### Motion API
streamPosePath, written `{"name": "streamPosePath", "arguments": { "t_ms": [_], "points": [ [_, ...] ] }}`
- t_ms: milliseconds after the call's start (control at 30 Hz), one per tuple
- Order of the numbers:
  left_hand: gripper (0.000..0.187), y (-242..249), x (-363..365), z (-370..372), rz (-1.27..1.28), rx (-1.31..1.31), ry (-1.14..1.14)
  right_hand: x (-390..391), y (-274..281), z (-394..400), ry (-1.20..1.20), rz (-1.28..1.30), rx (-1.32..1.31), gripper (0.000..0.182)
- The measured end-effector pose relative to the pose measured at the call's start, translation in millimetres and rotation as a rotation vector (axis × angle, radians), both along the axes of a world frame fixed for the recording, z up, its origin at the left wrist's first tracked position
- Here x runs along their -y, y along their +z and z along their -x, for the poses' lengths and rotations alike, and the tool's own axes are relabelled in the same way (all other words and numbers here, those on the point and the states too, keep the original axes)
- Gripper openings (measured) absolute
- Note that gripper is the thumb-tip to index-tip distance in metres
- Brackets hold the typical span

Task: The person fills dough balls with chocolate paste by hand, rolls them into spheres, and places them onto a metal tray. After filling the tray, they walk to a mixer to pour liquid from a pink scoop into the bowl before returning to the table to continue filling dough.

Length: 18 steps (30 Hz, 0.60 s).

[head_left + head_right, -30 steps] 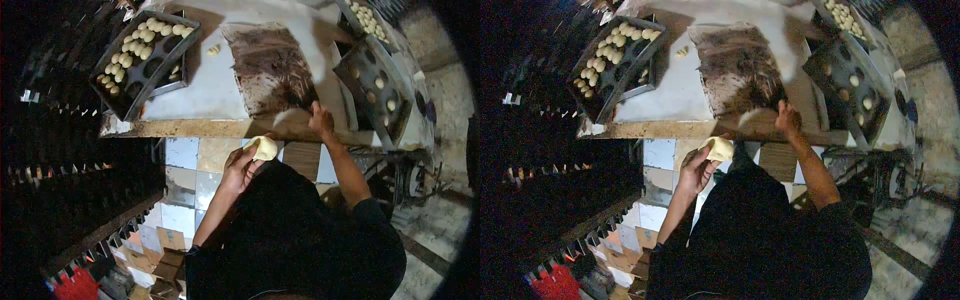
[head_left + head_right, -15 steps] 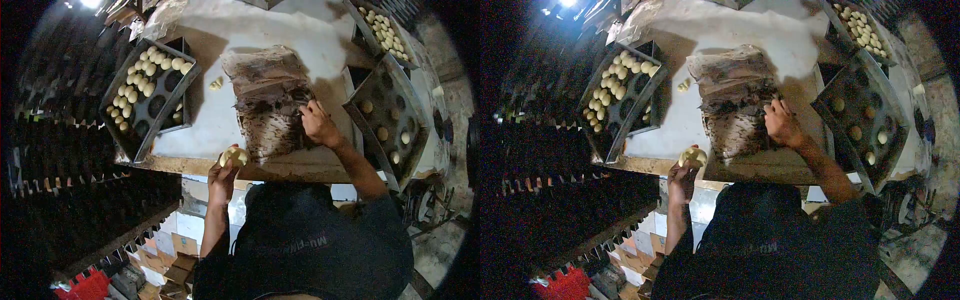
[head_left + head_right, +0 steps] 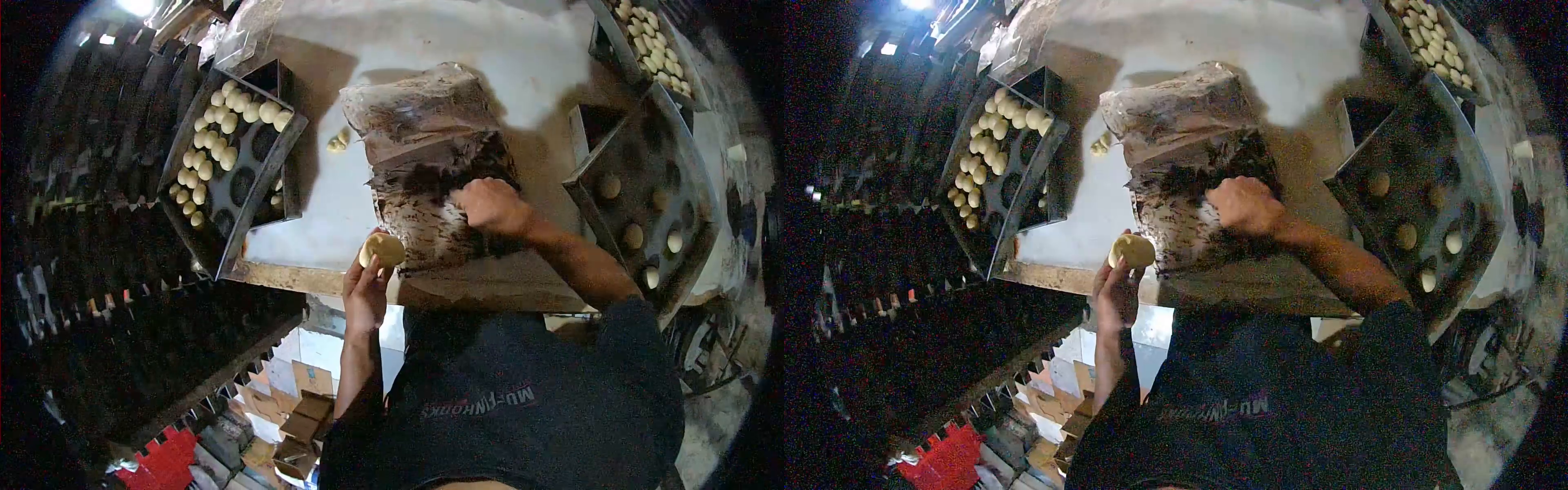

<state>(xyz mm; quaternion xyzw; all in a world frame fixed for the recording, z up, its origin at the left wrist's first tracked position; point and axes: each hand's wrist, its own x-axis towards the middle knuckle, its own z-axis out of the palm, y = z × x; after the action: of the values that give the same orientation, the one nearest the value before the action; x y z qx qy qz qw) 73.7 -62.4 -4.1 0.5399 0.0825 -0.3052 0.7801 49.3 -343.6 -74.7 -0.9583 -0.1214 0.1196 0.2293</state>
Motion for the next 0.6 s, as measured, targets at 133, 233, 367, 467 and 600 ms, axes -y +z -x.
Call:
{"name": "streamPosePath", "arguments": {
  "t_ms": [133,233,367,467,600],
  "points": [
    [0.052,5,15,-3,0.025,0.000,0.022,7,-20,19,-0.022,-0.198,0.095,0.009],
    [0.058,-3,17,0,0.019,-0.021,-0.014,-1,-25,24,-0.419,-0.073,0.296,0.014],
    [0.055,-17,15,-5,0.185,-0.082,-0.076,-18,-47,20,-0.440,-0.032,0.223,0.036],
    [0.050,-23,19,-8,0.200,-0.081,-0.026,-4,13,11,-0.333,-0.080,-0.150,0.038],
    [0.046,-40,33,-11,0.082,-0.143,-0.045,6,-8,38,-0.322,-0.696,0.186,0.029]
  ]
}}
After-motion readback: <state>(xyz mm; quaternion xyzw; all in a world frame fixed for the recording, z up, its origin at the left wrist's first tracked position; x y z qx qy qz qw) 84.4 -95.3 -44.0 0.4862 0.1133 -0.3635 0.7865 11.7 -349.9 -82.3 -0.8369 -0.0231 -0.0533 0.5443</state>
